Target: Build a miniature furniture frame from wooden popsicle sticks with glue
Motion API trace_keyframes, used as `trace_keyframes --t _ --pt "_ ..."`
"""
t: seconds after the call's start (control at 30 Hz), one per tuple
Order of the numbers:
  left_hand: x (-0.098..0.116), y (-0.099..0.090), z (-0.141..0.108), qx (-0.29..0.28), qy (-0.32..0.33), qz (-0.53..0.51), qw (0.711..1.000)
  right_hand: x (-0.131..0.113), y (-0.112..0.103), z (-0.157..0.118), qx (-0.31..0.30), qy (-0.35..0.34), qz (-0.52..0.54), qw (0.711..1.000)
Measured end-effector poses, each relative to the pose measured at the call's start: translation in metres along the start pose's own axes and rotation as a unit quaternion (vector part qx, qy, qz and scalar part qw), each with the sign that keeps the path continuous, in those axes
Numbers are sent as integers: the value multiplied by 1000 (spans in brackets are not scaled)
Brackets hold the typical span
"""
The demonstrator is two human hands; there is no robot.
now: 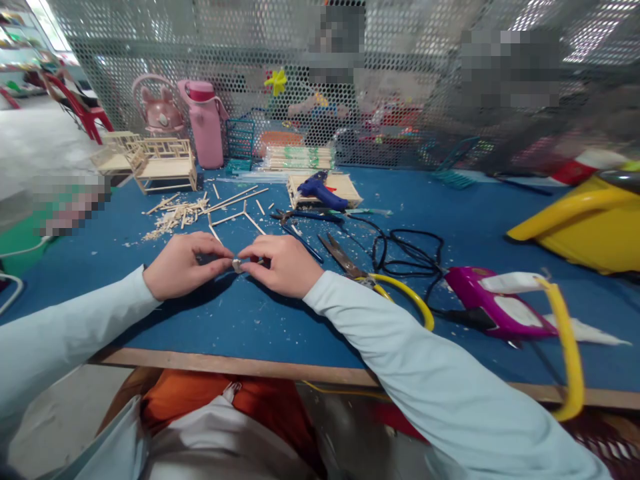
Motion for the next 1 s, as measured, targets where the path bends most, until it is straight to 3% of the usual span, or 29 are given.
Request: trace_keyframes --t 0.63,1.0 --pt "-6 11 1 -34 -62 -23 997 5 12 4 -53 39 20 998" --pt "-9 12 1 -32 -33 1 999 8 15 5 -65 46 33 996"
Point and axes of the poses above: each hand's wrist, its own z-axis towards the middle knuckle, its own y-axis out of the palm, x = y × z, the point moved 5 cm from there along z, towards the middle knuckle, and after that the axes turned 3 degrees about -x, right-handed, at the moved point
